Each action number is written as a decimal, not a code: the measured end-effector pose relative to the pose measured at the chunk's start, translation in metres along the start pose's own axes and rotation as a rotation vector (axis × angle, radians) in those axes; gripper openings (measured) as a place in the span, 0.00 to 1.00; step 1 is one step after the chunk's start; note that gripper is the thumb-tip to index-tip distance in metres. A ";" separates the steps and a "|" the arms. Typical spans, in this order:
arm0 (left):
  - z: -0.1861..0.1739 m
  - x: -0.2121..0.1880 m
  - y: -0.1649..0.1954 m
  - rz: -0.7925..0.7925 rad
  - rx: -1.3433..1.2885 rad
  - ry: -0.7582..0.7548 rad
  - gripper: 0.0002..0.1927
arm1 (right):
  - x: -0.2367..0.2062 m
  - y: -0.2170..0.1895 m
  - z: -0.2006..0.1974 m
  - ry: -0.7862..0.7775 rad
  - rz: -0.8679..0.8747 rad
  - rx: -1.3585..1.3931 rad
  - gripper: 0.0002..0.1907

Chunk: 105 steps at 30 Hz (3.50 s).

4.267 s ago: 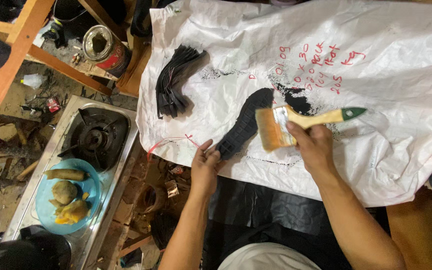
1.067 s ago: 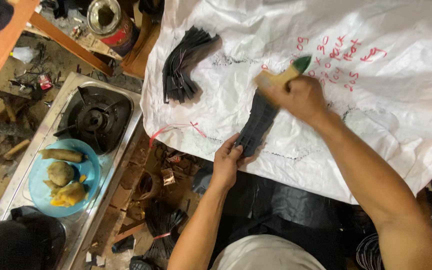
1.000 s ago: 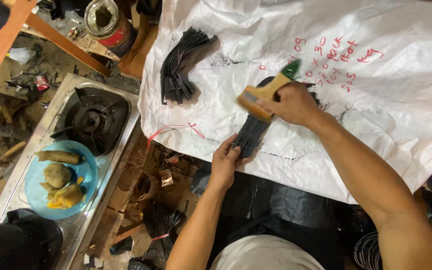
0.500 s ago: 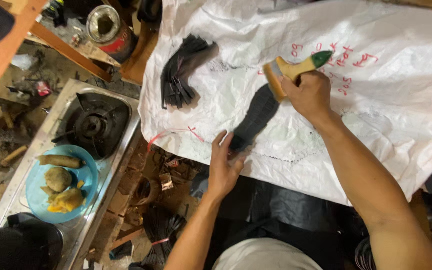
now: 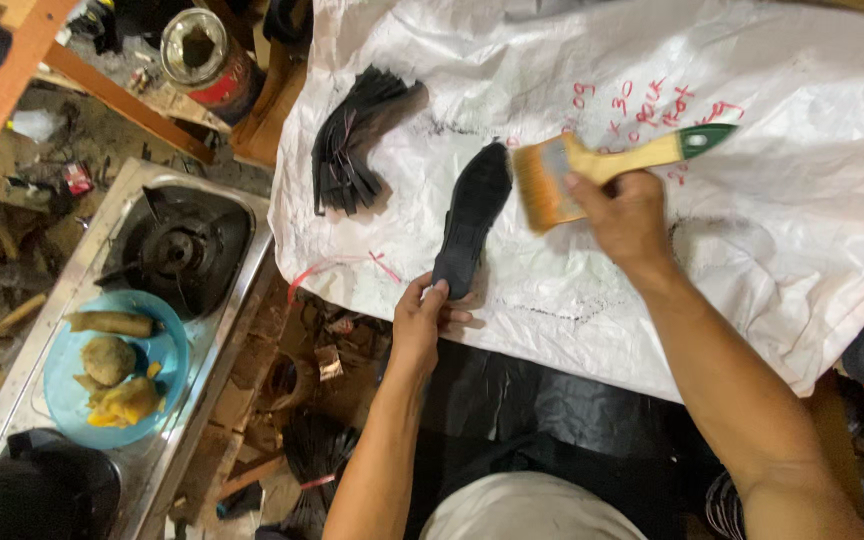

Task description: The person picks up black rubber shoe soles one at a time and uses a wide bristle brush to spread black powder over the sole surfaces on a white sack-covered work table, then sets the treated soles aside in a stack.

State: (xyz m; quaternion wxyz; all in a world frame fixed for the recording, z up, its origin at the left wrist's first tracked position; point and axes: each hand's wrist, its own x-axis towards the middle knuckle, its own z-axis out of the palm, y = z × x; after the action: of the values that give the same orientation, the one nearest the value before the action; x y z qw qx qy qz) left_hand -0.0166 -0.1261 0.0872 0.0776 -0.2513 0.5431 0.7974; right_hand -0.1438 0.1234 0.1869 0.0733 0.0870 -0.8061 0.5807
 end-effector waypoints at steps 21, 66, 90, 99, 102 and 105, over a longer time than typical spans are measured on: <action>-0.007 0.007 -0.015 0.010 -0.177 -0.093 0.18 | 0.044 -0.015 0.045 0.030 -0.160 -0.811 0.25; 0.010 -0.015 0.018 0.418 0.481 0.010 0.20 | 0.034 -0.010 -0.010 0.006 -0.056 -0.137 0.12; -0.010 0.004 -0.018 0.061 -0.159 -0.030 0.21 | 0.065 0.012 0.058 -0.032 -0.297 -0.762 0.17; -0.008 -0.014 0.005 0.065 -0.236 -0.076 0.20 | 0.055 0.017 0.029 0.134 -0.224 -0.555 0.14; -0.001 -0.030 0.025 0.174 -0.418 -0.197 0.20 | 0.021 0.022 0.008 0.117 0.085 -0.259 0.15; 0.017 -0.054 0.047 0.247 -0.465 -0.285 0.23 | -0.032 0.037 -0.002 0.138 0.140 0.017 0.13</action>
State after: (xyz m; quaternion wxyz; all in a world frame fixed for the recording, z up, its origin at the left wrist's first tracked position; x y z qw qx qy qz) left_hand 0.0056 -0.1212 0.1569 -0.0044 -0.0799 0.3561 0.9310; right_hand -0.1205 0.1384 0.1466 0.0872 -0.0093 -0.7984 0.5957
